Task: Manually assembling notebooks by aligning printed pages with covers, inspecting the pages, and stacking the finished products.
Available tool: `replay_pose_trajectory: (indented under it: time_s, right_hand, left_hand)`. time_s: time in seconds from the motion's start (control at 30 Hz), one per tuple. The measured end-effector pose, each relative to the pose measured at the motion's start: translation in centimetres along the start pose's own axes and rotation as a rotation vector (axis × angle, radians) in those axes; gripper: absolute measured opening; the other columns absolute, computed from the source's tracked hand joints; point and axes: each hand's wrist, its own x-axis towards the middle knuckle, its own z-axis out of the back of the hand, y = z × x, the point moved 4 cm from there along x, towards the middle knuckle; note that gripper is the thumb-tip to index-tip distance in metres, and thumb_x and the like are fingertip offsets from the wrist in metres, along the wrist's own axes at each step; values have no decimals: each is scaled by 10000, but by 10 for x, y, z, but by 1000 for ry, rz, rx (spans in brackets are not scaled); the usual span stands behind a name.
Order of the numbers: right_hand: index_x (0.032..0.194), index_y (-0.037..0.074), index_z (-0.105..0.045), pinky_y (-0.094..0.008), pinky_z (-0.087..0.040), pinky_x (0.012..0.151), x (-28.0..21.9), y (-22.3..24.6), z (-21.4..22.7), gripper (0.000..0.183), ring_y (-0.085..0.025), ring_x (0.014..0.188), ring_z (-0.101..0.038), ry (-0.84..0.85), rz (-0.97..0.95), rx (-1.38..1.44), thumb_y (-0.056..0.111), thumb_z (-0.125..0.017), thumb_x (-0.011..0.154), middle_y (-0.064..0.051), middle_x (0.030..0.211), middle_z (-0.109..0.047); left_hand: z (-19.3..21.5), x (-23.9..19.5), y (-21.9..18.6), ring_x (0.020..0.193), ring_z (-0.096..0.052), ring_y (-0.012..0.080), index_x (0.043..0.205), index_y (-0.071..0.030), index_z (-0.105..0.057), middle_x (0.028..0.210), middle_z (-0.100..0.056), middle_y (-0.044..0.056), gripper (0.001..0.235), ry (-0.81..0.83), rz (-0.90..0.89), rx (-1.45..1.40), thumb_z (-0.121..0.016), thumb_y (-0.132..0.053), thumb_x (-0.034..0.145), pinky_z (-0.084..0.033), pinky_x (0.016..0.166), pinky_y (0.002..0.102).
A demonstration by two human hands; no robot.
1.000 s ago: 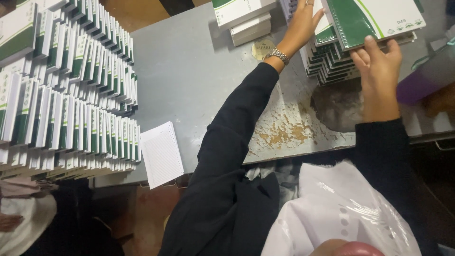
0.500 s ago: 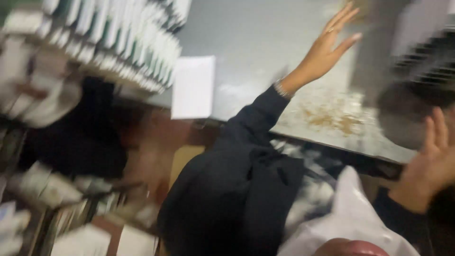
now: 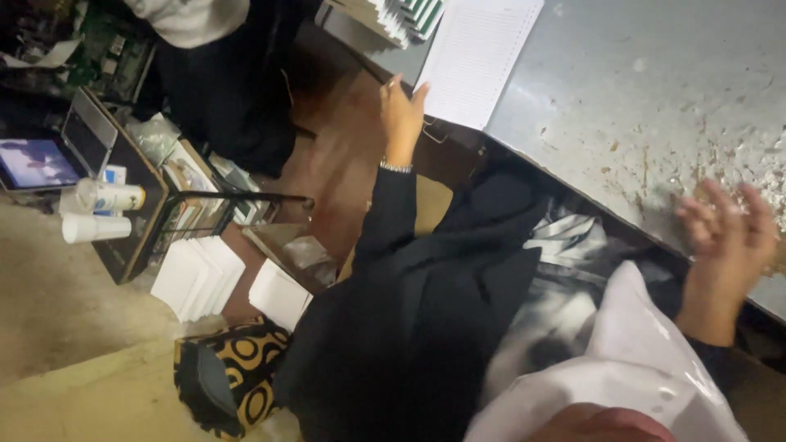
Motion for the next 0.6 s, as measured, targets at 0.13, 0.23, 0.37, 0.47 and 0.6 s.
replay_pose_trajectory:
  time_s: [0.13,0.23,0.37,0.47,0.6]
  right_hand:
    - [1374,102,-518,-285,-617,964,-13,11,-28,276,-245,1020,-714,212,59,-32,189,-588,1121,-219,1332,-655]
    - [1410,29,-508,-300,-583,939,-21,15,-12,343,-285,1044,-696,242,78,-111,206,-545,1119,-257,1357,-631]
    - [1448,4,-500,-374,-574,955,-24,15,22,391,-330,1059,-679,193,131,-117,226,-526,1127,-266,1348,-617]
    - [1399,36,-529,-321,-595,924,-26,4,41,316,-273,999,-707,57,64,-54,168,-539,1111,-247,1322,-648]
    - [1382,4,-539,-284,-605,871,-27,-3,53,376,-282,974,-721,-16,34,14,214,-579,1073,-243,1292,-662]
  left_hand:
    - [-40,19,31,1156,-638,324,1400,21,-530,1374,-616,217,773,-85,-23,-242,-689,-513,864,-516,893,406]
    - [-63,11,38,1036,-718,330,1433,-3,-460,1331,-626,234,792,63,289,-695,-781,-350,798,-682,664,462]
    - [-51,0,22,897,-747,285,1272,2,-501,1164,-688,239,655,-67,293,-832,-847,-256,780,-682,542,409]
    - [-42,-5,11,941,-741,300,1293,23,-501,1193,-680,255,723,-68,335,-843,-860,-272,740,-685,610,428]
    - [-43,6,25,884,-758,260,1275,13,-530,1134,-707,223,675,-43,250,-685,-787,-414,819,-685,584,371]
